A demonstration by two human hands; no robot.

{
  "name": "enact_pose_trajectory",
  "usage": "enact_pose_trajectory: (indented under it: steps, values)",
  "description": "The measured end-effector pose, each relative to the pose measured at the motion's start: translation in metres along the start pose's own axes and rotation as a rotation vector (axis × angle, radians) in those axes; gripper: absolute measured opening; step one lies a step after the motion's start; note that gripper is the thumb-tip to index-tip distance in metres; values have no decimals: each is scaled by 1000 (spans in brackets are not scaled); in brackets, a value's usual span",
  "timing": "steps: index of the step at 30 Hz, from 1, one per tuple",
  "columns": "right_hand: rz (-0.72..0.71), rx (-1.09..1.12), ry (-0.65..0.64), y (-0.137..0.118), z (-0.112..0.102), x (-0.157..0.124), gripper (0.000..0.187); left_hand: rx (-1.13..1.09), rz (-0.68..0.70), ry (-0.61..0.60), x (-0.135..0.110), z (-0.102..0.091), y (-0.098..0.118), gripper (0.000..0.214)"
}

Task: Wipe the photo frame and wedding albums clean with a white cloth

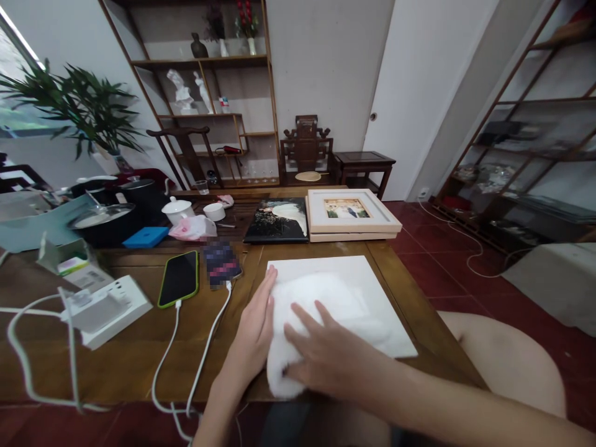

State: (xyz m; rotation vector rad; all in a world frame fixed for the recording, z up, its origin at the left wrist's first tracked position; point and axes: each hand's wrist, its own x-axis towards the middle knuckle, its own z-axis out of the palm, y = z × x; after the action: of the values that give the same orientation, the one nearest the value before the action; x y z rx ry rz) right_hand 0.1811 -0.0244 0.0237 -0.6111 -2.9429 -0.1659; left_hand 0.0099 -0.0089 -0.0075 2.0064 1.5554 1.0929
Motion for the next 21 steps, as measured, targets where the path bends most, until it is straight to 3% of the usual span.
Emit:
enact_pose_trajectory:
  steps: [4, 8, 11, 13, 17, 21]
  values:
    - [27, 94, -26, -2, -1, -21, 19, 62, -4, -34, 2, 5, -2, 47]
    - [190, 88, -102, 39, -14, -18, 25, 134, 42, -106, 3, 11, -8, 44]
    - [293, 90, -117, 73, -23, 3, 22, 183, 94, -120, 4, 11, -11, 41]
    - [281, 118, -98, 87, -23, 23, 16, 207, 119, -110, 5, 10, -11, 41]
    - [128, 192, -56, 95, -13, 64, 11, 245, 147, -96, 6, 9, -10, 38]
    - [161, 194, -68, 96, -10, 76, 9, 244, 140, -91, 6, 9, -10, 37]
